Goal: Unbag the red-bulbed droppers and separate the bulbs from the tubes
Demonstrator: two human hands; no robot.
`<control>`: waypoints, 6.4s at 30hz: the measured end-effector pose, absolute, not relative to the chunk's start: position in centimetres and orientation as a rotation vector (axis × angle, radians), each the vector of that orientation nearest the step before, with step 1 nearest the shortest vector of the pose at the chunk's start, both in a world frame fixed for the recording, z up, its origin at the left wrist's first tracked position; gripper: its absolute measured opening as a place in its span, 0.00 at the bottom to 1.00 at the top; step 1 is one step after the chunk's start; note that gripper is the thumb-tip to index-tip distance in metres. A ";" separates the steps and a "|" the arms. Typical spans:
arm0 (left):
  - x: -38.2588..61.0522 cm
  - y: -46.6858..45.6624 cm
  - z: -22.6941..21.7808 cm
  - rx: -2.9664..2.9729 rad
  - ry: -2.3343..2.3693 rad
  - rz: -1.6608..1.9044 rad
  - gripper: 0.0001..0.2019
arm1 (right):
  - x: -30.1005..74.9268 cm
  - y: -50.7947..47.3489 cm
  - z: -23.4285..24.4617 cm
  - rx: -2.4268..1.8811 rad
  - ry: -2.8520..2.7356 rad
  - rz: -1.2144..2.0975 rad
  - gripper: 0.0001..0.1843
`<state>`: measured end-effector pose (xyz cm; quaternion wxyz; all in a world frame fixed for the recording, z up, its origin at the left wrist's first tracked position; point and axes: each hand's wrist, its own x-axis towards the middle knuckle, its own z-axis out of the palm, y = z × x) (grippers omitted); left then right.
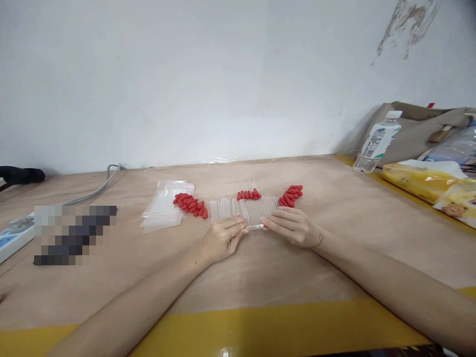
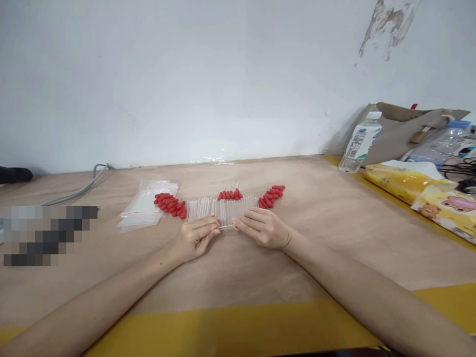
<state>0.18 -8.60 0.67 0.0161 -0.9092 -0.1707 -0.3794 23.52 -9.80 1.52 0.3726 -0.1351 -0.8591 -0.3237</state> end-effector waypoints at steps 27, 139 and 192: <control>3.6 -6.3 0.6 -2.480 -0.624 -0.907 0.16 | 34.4 -0.2 1.1 -1.520 -1.292 0.378 0.18; -0.9 -9.0 0.5 -2.784 -0.539 -1.090 0.09 | 22.8 -10.3 0.6 -0.404 -2.204 -0.701 0.09; -0.8 -8.4 1.3 -2.858 -0.875 -1.102 0.05 | 35.4 -0.1 -2.5 -1.567 -1.251 0.254 0.20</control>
